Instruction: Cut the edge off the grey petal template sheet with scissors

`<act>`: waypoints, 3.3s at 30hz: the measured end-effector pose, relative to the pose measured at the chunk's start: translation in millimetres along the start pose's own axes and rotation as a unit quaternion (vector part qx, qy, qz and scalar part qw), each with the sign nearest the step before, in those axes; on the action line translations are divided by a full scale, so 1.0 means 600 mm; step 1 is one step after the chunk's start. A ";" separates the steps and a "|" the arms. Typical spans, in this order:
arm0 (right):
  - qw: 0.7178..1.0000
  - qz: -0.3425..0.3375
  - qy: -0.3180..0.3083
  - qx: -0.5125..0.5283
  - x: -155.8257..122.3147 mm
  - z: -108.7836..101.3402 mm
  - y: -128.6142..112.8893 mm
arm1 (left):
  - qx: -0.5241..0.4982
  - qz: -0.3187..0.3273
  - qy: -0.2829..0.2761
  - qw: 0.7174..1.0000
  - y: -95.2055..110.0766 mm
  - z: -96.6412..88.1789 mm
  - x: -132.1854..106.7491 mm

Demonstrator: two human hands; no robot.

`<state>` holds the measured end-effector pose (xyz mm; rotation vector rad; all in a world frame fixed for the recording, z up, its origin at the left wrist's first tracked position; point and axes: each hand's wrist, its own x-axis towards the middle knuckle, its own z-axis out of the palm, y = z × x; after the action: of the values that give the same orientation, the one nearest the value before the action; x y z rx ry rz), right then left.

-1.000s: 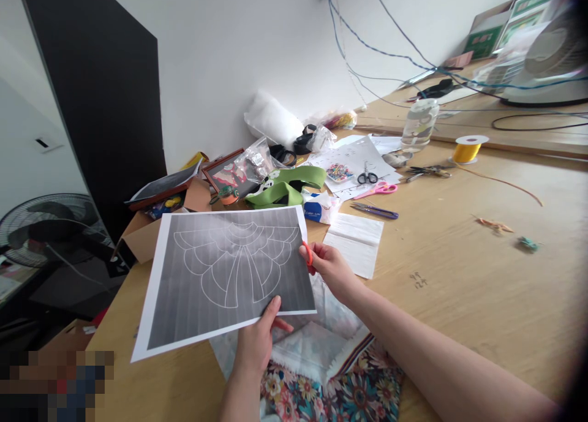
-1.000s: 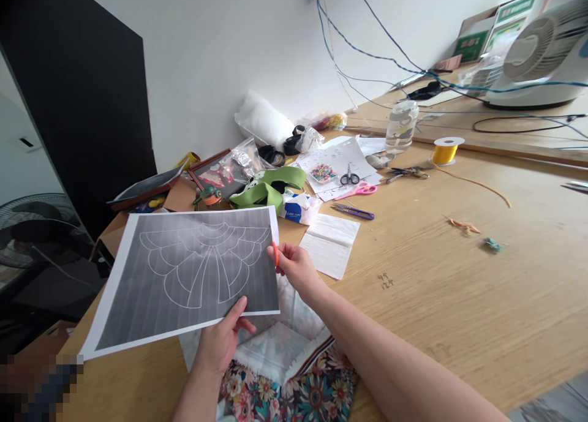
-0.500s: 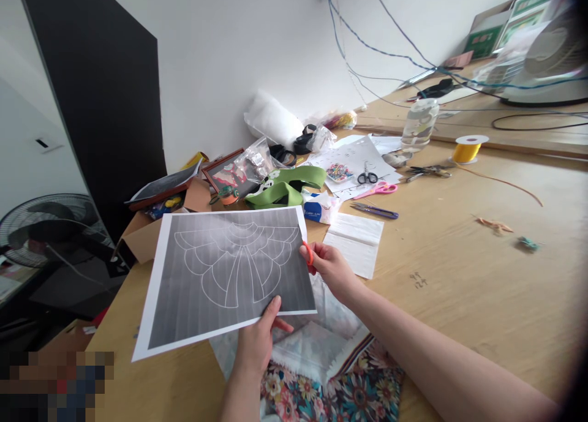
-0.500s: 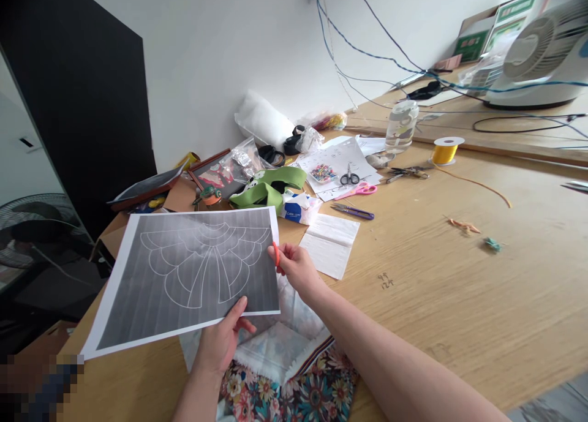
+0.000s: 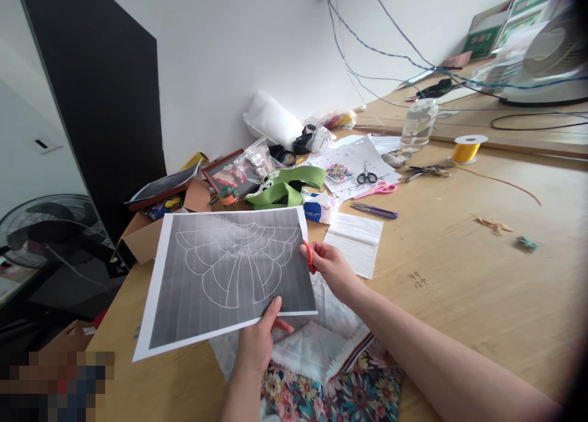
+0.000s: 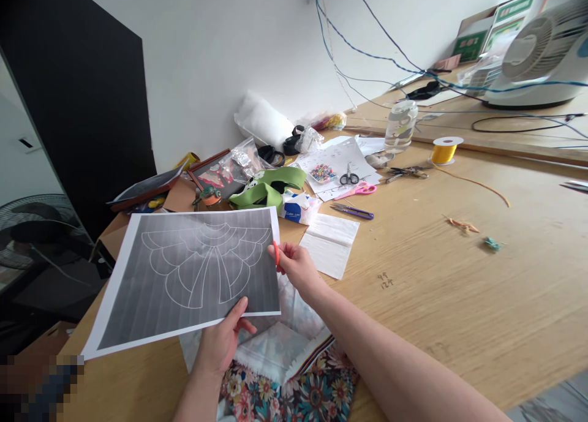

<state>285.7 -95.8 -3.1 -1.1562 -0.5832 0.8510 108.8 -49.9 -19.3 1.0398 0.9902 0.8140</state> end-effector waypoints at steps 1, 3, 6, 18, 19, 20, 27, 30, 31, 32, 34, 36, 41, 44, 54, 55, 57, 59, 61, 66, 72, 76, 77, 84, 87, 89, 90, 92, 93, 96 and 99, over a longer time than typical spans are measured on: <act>1.000 0.000 0.000 0.000 0.000 0.000 0.000 | 0.002 -0.001 -0.001 1.000 0.000 -0.001 0.000; 1.000 -0.001 0.001 -0.002 0.001 0.000 0.001 | 0.001 -0.003 0.001 1.000 0.000 -0.001 0.000; 1.000 -0.003 0.004 -0.005 0.001 0.000 0.002 | -0.007 -0.006 0.002 1.000 0.000 0.000 0.000; 1.000 0.003 0.004 0.003 -0.001 0.003 0.000 | -0.011 -0.006 0.004 1.000 0.004 0.004 -0.004; 1.000 0.005 0.004 0.007 -0.001 0.002 0.000 | -0.009 -0.006 0.004 1.000 0.005 0.004 -0.005; 1.000 0.006 0.003 0.010 0.000 0.002 0.000 | -0.007 -0.007 0.004 1.000 0.005 0.005 -0.005; 1.000 -0.004 0.001 0.012 0.003 -0.002 0.001 | 0.002 -0.004 -0.003 1.000 0.001 0.003 -0.002; 1.000 -0.003 0.003 0.013 0.003 -0.001 0.002 | 0.008 -0.006 -0.006 1.000 -0.002 -0.001 0.000; 1.000 -0.002 0.003 0.014 0.002 -0.001 0.002 | 0.008 -0.006 -0.006 1.000 -0.002 -0.002 0.001; 1.000 -0.002 0.004 0.014 0.002 -0.001 0.002 | 0.007 -0.006 -0.006 1.000 -0.003 -0.003 0.001; 1.000 -0.001 0.007 0.013 0.002 -0.001 0.002 | 0.006 -0.006 -0.004 1.000 -0.002 -0.003 0.001; 1.000 -0.002 0.010 0.012 0.002 -0.001 0.002 | 0.009 -0.007 -0.004 1.000 -0.002 -0.003 0.000; 1.000 -0.001 0.010 0.008 0.001 0.000 0.001 | 0.007 -0.005 -0.010 1.000 0.000 -0.002 -0.001; 1.000 -0.001 0.000 0.008 0.002 -0.001 0.000 | 0.010 -0.003 -0.013 1.000 0.001 -0.001 -0.002; 1.000 0.004 -0.009 0.000 0.004 -0.008 -0.004 | 0.020 -0.004 -0.013 1.000 0.002 0.000 -0.001; 1.000 0.004 -0.008 -0.001 0.003 -0.008 -0.005 | 0.021 -0.005 -0.013 1.000 0.002 -0.001 -0.001; 1.000 0.004 -0.007 -0.005 0.002 -0.008 -0.007 | 0.021 -0.006 -0.013 1.000 0.001 -0.001 -0.001; 1.000 0.002 -0.006 -0.011 0.002 -0.008 -0.007 | 0.021 -0.005 -0.013 1.000 0.000 -0.001 -0.001; 1.000 0.001 -0.003 -0.013 0.003 -0.007 -0.006 | 0.023 -0.005 -0.014 1.000 -0.001 -0.002 -0.001; 1.000 0.001 0.002 -0.003 0.004 -0.005 -0.004 | 0.024 -0.010 -0.011 1.000 -0.001 -0.003 -0.001; 1.000 0.000 0.000 0.007 0.003 -0.004 -0.002 | 0.010 -0.016 -0.010 1.000 0.002 0.000 -0.004; 1.000 -0.006 -0.005 0.001 0.003 -0.005 -0.003 | -0.001 -0.010 0.002 1.000 0.004 0.003 -0.006; 1.000 -0.007 -0.004 -0.001 0.003 -0.005 -0.004 | 0.000 -0.009 0.002 1.000 0.004 0.003 -0.007; 1.000 -0.008 -0.001 -0.014 0.004 -0.007 -0.008 | 0.014 -0.010 -0.010 1.000 0.007 0.006 -0.007; 1.000 -0.007 0.003 -0.010 0.004 -0.006 -0.007 | 0.008 -0.008 -0.007 1.000 0.006 0.004 -0.006; 1.000 -0.007 0.004 -0.006 0.004 -0.005 -0.006 | 0.010 -0.010 -0.006 1.000 0.004 0.002 -0.005; 1.000 -0.006 0.005 -0.004 0.004 -0.005 -0.006 | 0.012 -0.012 -0.007 1.000 0.003 0.001 -0.005; 1.000 -0.004 0.005 -0.003 0.004 -0.005 -0.007 | 0.013 -0.014 -0.008 1.000 0.003 0.000 -0.005; 1.000 -0.004 0.006 -0.004 0.003 -0.005 -0.007 | 0.010 -0.013 -0.007 1.000 0.003 0.001 -0.006; 1.000 -0.004 0.008 -0.010 0.002 -0.004 -0.008 | 0.003 -0.010 -0.006 1.000 0.005 0.004 -0.008; 1.000 -0.006 0.003 -0.012 0.002 -0.004 -0.008 | 0.003 -0.007 -0.002 1.000 0.006 0.006 -0.007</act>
<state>289.6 -96.9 0.7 -1.1747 -0.5969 0.8318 110.1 -53.7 -13.9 1.0387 0.9963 0.7979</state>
